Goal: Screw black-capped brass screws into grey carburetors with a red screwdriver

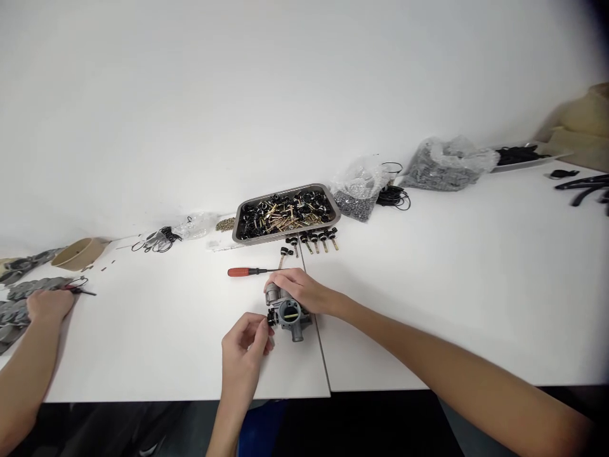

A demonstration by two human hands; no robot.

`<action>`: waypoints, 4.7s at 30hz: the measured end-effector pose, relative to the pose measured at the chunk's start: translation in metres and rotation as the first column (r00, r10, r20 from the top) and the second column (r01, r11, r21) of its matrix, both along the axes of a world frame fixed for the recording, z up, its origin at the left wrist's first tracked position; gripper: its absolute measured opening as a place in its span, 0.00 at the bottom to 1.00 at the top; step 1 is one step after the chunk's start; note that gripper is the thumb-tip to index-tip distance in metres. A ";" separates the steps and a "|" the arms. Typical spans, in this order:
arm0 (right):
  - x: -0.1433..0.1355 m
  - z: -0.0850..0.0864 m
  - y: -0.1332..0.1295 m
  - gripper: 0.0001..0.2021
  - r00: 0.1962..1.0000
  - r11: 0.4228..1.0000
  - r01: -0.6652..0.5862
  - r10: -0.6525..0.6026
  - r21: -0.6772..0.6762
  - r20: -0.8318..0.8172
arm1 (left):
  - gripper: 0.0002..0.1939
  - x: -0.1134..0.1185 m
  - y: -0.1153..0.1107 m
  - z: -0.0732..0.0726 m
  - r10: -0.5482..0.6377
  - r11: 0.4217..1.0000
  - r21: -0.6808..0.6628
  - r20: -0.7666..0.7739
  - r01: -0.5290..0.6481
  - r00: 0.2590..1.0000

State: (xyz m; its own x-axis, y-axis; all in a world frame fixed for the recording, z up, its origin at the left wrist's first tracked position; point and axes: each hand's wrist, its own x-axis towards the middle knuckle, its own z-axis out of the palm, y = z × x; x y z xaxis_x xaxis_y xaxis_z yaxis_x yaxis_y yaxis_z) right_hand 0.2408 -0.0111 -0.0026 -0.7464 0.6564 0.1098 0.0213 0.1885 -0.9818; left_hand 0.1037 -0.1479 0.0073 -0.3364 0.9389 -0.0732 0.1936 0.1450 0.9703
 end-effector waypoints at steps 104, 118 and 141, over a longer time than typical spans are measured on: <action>0.001 0.000 -0.001 0.21 0.999 0.995 0.041 -0.043 0.090 0.014 | 0.17 0.003 -0.017 0.004 -0.002 0.997 0.080 0.156 -0.010 0.988; 0.003 0.003 0.002 0.20 0.999 0.996 -0.026 0.024 0.084 0.028 | 0.20 -0.019 -0.013 -0.002 -0.073 0.997 -0.008 0.176 0.076 0.982; 0.006 0.007 0.002 0.22 0.997 1.000 -0.026 0.026 -0.008 0.075 | 0.11 -0.111 0.144 -0.001 -0.565 0.783 -0.116 -0.545 0.612 0.620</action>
State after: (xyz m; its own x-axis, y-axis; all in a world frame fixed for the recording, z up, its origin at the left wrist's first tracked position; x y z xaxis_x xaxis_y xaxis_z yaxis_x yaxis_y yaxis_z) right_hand 0.2464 -0.0092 0.0045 -0.7692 0.6372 0.0486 0.0898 0.1831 -0.9790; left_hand -0.0075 -0.0038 0.0058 0.3298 0.9440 0.0136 0.6860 -0.2495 0.6835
